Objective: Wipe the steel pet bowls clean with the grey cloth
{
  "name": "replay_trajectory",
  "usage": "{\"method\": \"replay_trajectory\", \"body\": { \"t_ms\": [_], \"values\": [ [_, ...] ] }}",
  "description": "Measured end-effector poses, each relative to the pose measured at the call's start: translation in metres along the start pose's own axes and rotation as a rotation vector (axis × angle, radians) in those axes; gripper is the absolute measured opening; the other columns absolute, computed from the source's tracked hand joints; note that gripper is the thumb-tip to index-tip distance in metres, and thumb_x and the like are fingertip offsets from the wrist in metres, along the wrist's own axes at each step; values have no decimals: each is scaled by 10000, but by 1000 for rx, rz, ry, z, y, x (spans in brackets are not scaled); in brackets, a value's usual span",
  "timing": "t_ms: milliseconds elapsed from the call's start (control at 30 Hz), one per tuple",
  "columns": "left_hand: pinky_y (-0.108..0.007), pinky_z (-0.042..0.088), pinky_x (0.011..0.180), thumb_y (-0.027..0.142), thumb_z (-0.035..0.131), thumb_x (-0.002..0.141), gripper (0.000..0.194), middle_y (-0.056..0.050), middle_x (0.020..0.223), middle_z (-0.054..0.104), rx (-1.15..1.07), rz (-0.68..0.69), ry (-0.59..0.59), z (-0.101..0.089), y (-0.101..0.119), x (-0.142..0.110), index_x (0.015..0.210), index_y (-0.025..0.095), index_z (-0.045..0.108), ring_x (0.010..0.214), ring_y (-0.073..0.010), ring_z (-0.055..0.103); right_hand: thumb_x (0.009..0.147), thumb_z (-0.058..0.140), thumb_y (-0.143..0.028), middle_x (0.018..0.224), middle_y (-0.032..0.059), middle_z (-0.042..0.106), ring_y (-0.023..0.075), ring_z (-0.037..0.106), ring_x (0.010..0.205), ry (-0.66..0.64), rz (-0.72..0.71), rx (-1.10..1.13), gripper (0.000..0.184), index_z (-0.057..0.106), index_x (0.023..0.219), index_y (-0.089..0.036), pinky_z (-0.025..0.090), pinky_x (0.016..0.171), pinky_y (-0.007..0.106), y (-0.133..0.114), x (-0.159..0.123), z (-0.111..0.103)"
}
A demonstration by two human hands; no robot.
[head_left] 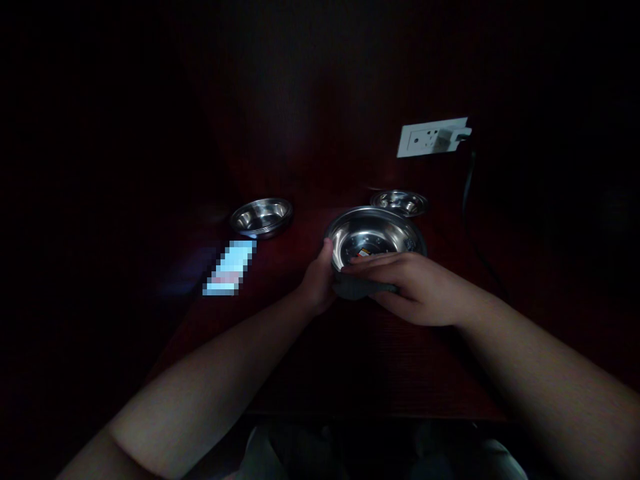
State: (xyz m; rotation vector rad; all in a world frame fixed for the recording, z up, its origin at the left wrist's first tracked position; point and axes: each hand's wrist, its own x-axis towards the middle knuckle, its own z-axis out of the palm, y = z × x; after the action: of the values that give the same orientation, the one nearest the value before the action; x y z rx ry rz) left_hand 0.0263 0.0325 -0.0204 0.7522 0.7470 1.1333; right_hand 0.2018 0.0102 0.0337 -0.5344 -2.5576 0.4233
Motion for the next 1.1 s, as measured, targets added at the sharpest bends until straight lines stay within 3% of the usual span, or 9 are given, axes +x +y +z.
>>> {"method": "replay_trajectory", "body": {
  "t_ms": [200, 367, 533, 667, 933, 1100],
  "values": [
    [-394, 437, 1056, 583, 365, 948, 581, -146, 1176, 707, -21, 99, 224, 1, 1, 4, 1110, 127, 685, 1196, -274, 608, 847, 528, -84, 1286, 56, 667, 205, 597, 1229, 28, 8, -22, 398, 665, 1199, -208, 453, 1089, 380, 5, -1, 1],
    [-458, 516, 946, 606, 344, 942, 599, -154, 1178, 696, -36, 111, 307, -1, 3, 6, 1187, 146, 638, 1157, -311, 622, 901, 500, -162, 1296, 102, 656, 234, 565, 1267, 68, 79, -168, 366, 647, 1236, -166, 403, 1124, 448, 11, -1, 3],
    [-518, 563, 835, 611, 362, 932, 599, -155, 1301, 623, -15, 149, 310, -3, 5, 7, 1380, 232, 480, 1146, -345, 619, 909, 495, -195, 1318, 77, 644, 275, 526, 1305, 101, 216, -295, 388, 632, 1271, -188, 355, 1144, 530, 17, -2, 7],
    [-518, 577, 814, 596, 383, 932, 585, -154, 1334, 594, -13, 177, 296, -6, 5, 8, 1403, 252, 442, 1164, -352, 606, 902, 509, -213, 1326, 81, 637, 297, 503, 1323, 187, 335, -381, 393, 630, 1275, -179, 364, 1131, 567, 25, -3, 10],
    [-495, 582, 817, 625, 427, 906, 602, -146, 1342, 594, 43, 150, 206, -7, 2, 5, 1385, 262, 468, 1177, -356, 597, 894, 503, -193, 1390, 121, 578, 297, 436, 1377, 358, 450, -399, 432, 608, 1306, -117, 392, 1135, 504, 36, -4, 8],
    [-498, 583, 812, 628, 396, 914, 591, -126, 1363, 589, 93, 132, 172, -7, 2, 3, 1397, 291, 456, 1159, -350, 613, 892, 503, -200, 1442, 104, 528, 276, 520, 1312, 454, 511, -363, 397, 651, 1258, -163, 435, 1108, 455, 35, -4, 3]
  ]
}}
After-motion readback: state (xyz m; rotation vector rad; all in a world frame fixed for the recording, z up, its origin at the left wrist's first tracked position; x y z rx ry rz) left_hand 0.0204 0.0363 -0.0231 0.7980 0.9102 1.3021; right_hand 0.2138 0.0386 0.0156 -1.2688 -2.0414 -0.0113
